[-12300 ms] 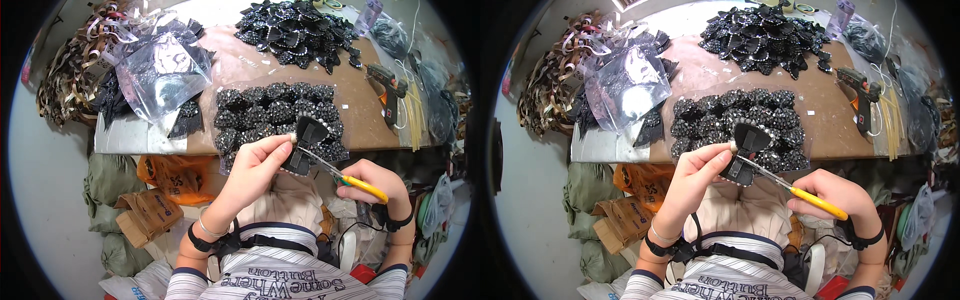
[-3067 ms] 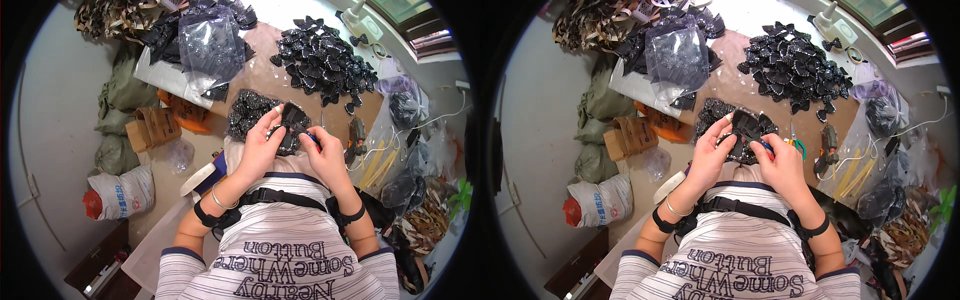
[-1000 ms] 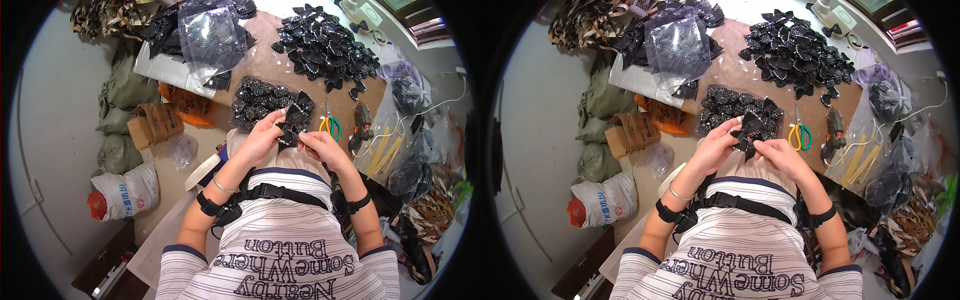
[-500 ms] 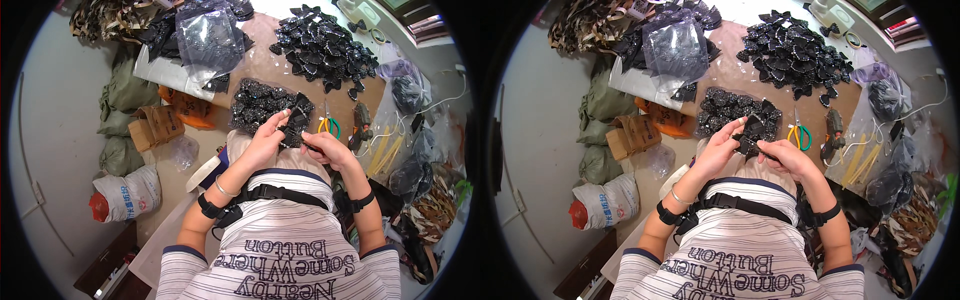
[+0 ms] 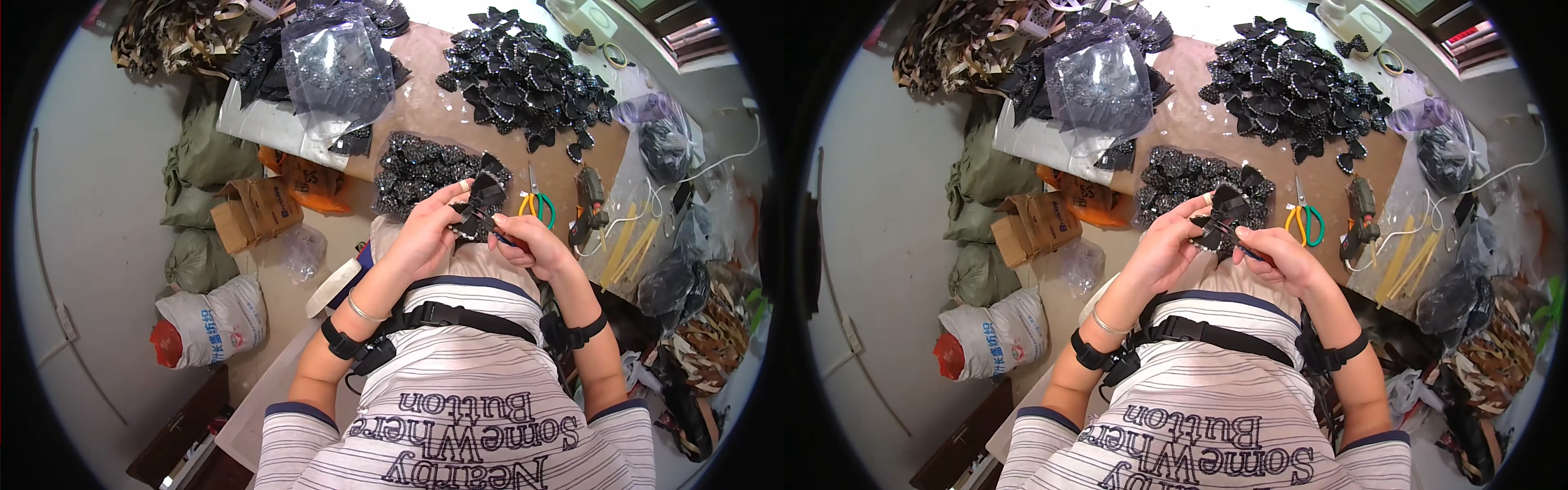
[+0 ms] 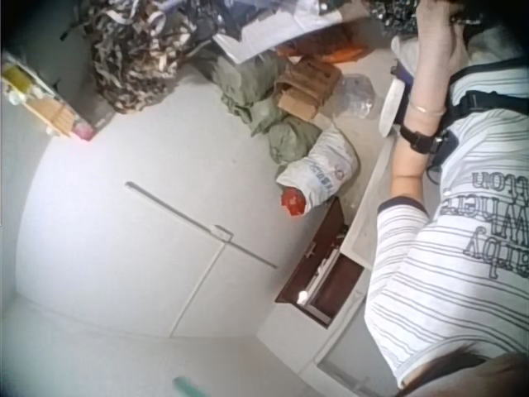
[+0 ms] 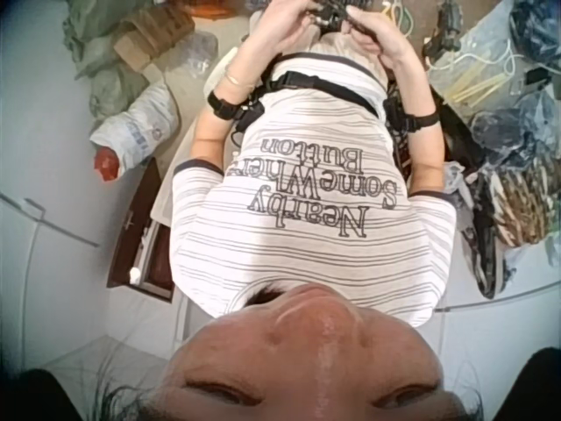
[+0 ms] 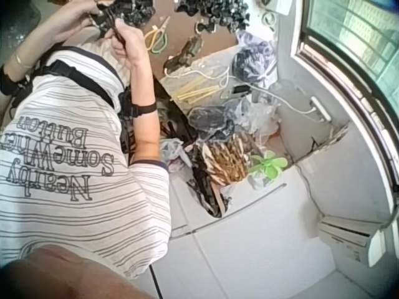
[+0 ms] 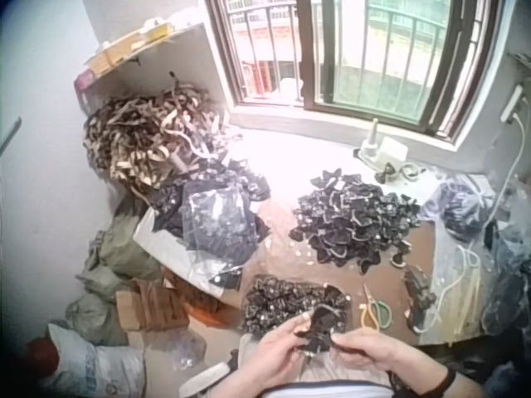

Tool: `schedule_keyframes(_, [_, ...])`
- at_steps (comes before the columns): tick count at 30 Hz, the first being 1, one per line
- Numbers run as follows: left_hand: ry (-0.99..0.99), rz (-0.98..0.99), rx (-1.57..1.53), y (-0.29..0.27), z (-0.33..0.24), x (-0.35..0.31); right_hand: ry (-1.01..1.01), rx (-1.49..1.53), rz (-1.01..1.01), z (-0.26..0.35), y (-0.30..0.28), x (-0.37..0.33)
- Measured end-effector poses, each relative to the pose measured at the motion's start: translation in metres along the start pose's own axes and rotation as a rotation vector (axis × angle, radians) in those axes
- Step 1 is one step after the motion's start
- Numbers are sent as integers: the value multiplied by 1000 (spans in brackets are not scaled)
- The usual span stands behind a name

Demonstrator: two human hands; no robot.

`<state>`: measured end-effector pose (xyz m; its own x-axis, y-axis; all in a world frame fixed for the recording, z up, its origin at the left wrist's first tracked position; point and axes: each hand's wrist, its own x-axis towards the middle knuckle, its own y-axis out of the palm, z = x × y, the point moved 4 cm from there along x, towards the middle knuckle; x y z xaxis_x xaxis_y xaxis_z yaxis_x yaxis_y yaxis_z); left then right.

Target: The person trims the edges of black sequined bows using yellow-handled scissors. They handle the bows one at a time, cutting small pieces from the edges and placing the finished items on a pile on the table.

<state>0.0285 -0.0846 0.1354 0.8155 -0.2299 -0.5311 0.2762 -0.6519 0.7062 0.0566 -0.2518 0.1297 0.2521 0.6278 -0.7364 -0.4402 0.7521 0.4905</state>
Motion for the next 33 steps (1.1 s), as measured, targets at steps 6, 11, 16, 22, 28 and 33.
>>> schedule_keyframes(6, [-54, -26, -75, -4, 1, 1, -36, -42, -4, 7, 1, 0])
schedule_keyframes(11, [49, 37, 104, 4, 3, 0, 57, 17, 6, 12, 3, 2])
schedule_keyframes(16, [12, 16, 79, 4, 0, 3, 50, 32, 19, 11, -2, 7])
schedule_keyframes(22, [-73, 1, -45, 4, 0, 14, -8, 21, -10, 10, -10, 10])
schedule_keyframes(28, [-14, 28, 236, 0, -10, 61, -10, -45, -93, 5, -33, 3])
schedule_keyframes(33, [173, -183, 540, 18, -31, 157, -99, 191, -169, -12, -57, -14])
